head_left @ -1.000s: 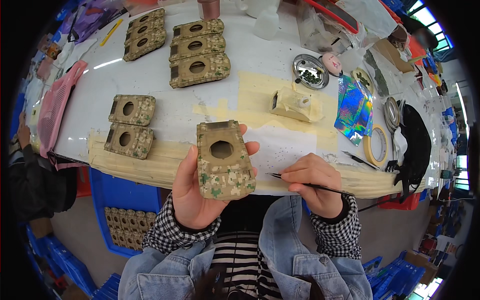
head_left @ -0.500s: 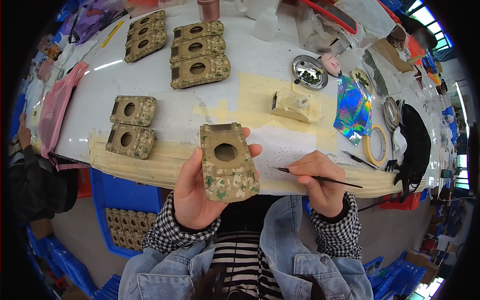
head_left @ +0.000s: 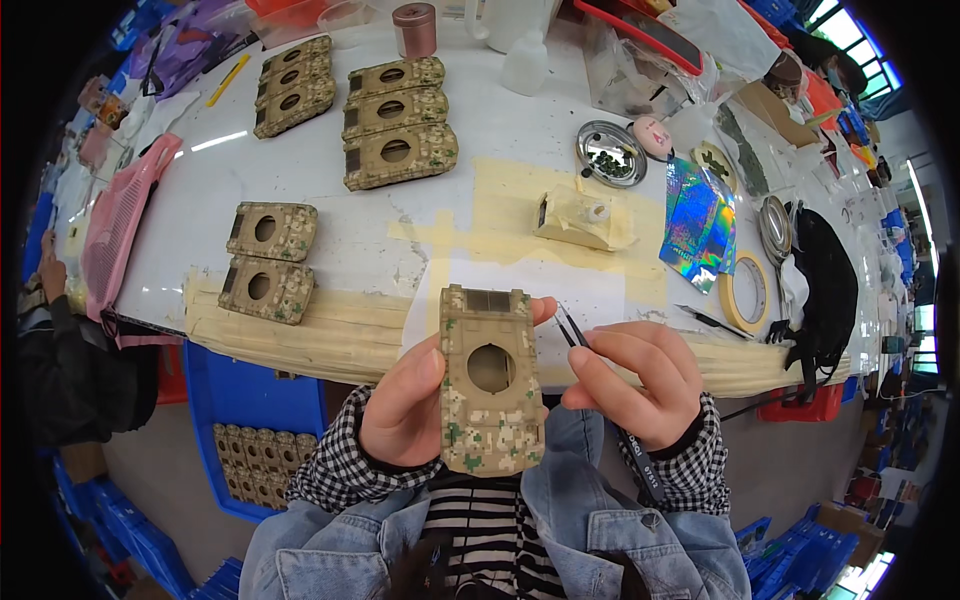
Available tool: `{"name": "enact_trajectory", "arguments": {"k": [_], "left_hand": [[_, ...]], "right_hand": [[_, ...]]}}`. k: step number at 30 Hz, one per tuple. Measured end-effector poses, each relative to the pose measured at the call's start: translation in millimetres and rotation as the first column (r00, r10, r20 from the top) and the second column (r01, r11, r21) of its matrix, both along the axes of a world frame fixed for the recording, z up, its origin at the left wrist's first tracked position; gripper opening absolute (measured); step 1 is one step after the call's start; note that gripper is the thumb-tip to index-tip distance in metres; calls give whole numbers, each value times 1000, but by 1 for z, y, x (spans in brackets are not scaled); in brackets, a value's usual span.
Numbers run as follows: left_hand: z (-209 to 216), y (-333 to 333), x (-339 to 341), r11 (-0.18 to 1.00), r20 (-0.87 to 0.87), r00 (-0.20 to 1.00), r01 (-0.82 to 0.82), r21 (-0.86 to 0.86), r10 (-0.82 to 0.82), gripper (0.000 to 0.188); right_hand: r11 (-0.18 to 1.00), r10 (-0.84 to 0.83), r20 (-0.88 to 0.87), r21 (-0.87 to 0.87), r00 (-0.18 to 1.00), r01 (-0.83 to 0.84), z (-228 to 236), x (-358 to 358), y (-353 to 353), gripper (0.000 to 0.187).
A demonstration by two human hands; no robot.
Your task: Painting and detailing camouflage patterns on toy tank parts using a fine-tipped brush and tweezers.
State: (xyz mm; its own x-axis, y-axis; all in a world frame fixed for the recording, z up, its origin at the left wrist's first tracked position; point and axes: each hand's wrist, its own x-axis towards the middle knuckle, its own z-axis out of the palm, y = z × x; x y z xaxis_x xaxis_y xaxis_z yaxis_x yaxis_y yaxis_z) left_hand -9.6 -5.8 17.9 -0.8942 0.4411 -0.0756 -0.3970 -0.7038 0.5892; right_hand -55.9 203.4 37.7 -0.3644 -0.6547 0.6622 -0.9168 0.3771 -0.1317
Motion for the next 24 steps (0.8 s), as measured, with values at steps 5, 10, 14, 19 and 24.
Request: {"name": "enact_trajectory", "arguments": {"k": [5, 10, 14, 19, 24], "left_hand": [[-1, -2, 1, 1000, -8, 1000, 4, 19, -4, 82], [0, -1, 1, 1000, 9, 1000, 2, 27, -2, 84], [0, -2, 3, 1000, 14, 1000, -10, 25, 9, 86], [-3, -2, 2, 1000, -3, 1000, -4, 19, 4, 87], [-1, -3, 2, 1000, -10, 1000, 15, 17, -15, 89]], "right_hand": [[1000, -11, 24, 24, 1000, 11, 5, 5, -2, 32], [999, -9, 42, 51, 999, 7, 5, 6, -2, 33], [999, -9, 46, 54, 999, 7, 5, 6, -4, 33], [998, -2, 52, 60, 999, -1, 4, 7, -5, 33], [998, 6, 56, 67, 998, -10, 5, 7, -3, 33]]}}
